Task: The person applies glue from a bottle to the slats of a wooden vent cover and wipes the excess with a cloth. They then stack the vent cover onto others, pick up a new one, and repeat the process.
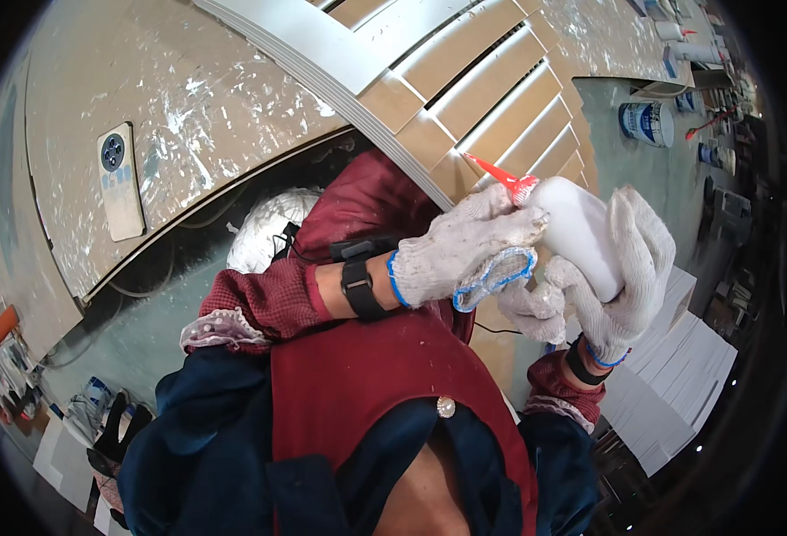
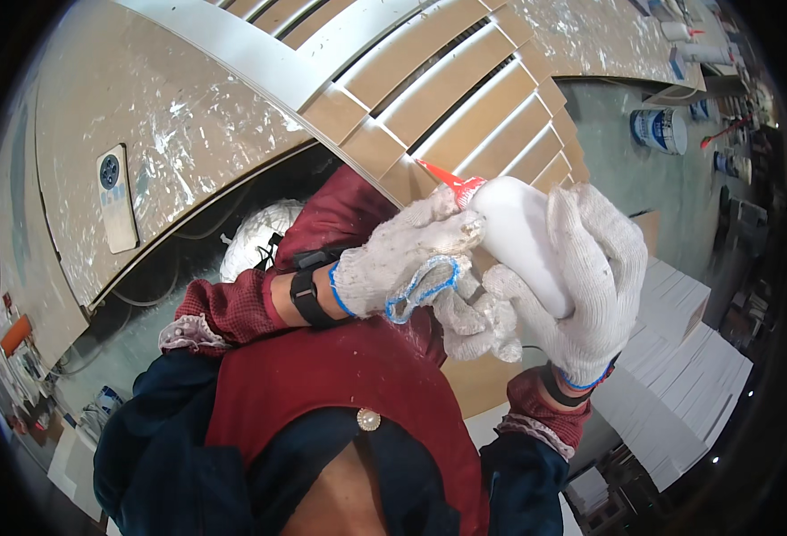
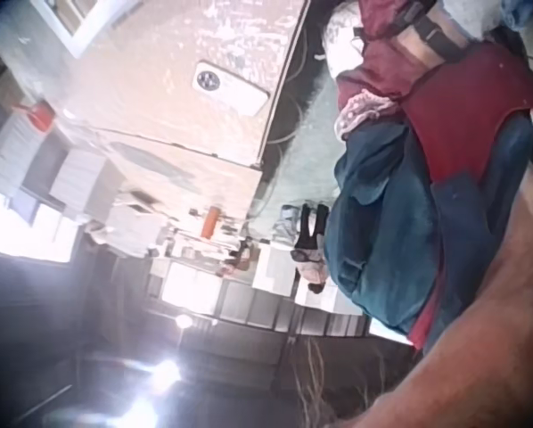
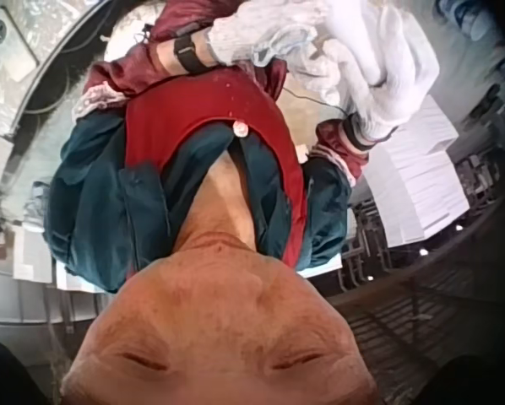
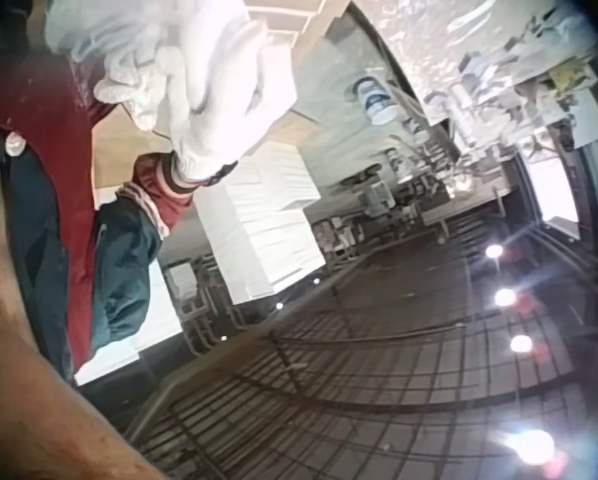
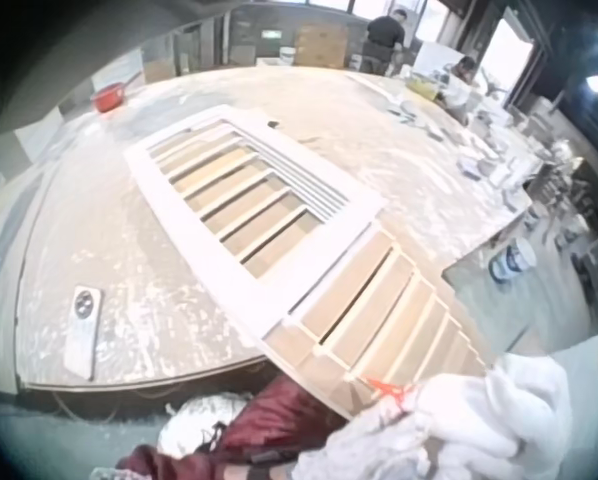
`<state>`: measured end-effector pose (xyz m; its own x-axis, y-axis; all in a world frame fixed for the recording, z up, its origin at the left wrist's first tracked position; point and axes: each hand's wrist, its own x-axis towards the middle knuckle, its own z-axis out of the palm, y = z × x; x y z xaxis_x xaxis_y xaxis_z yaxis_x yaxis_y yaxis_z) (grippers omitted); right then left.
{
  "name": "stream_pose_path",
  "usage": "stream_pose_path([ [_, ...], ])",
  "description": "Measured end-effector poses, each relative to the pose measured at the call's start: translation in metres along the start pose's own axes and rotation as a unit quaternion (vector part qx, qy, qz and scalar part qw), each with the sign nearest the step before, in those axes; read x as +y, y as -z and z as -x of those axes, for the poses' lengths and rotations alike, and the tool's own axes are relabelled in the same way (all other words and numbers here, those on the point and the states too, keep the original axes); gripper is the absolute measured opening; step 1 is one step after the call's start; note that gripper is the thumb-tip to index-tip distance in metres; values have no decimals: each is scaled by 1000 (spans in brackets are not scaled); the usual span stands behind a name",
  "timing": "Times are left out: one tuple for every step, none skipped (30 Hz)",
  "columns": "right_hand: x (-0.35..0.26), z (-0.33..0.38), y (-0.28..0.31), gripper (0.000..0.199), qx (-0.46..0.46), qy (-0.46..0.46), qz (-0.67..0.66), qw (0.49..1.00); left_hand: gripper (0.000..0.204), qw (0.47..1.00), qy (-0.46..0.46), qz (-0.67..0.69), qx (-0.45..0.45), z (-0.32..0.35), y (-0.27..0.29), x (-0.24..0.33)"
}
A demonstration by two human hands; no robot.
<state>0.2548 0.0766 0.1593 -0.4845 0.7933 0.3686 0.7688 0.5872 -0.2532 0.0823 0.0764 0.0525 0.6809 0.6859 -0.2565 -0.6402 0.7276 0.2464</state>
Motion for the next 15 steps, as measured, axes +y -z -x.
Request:
stream_pose_path([
  [-1, 3, 2, 71, -10, -5, 5, 1000, 32, 1000, 6, 4, 10, 0, -1, -2],
  [-1, 6, 3, 72, -21, -11, 10, 1000, 32, 1000, 11, 3, 9, 0, -1, -1],
  [0, 8, 1, 72, -19, -10, 7, 1000, 32, 1000, 11, -10, -7, 1, 0, 2],
  [1, 9, -3, 72, -13, -20, -6, 1000, 32, 999, 12, -24, -23, 1, 0, 4],
  [2, 10, -6, 73, -7, -30, -18, 999, 32, 999, 11, -26, -20, 1, -1, 3],
  [4, 11, -7, 73, -6, -34, -17, 999, 33, 1000, 7, -20, 0, -1, -3, 2],
  [7, 11, -9, 72, 4, -26, -13, 1000, 33, 1000, 3, -14, 20, -1, -4, 1],
  [8, 12, -10, 72, 13, -18, -9, 1000, 33, 1000, 6, -14, 20, -1, -5, 1],
  [8, 13, -10, 72, 13, -20, -9, 1000, 35, 999, 9, -22, 38, -1, -7, 1],
  [8, 14, -11, 72, 11, -29, -6, 1000, 37, 998, 11, -30, 55, -1, -7, 1],
  [8, 15, -12, 72, 9, -38, -3, 999, 37, 998, 12, -30, 56, 0, -6, 1],
  [9, 15, -12, 72, 8, -39, -4, 999, 38, 998, 17, -37, 45, 0, -5, 2],
  [10, 15, -12, 72, 9, -38, -6, 999, 39, 998, 21, -44, 34, 0, -4, 3],
  [10, 16, -13, 71, 10, -37, -7, 999, 39, 998, 22, -44, 35, 0, -4, 3],
  [11, 16, -12, 71, 10, -38, -8, 999, 39, 997, 17, -60, 36, 0, -4, 3],
])
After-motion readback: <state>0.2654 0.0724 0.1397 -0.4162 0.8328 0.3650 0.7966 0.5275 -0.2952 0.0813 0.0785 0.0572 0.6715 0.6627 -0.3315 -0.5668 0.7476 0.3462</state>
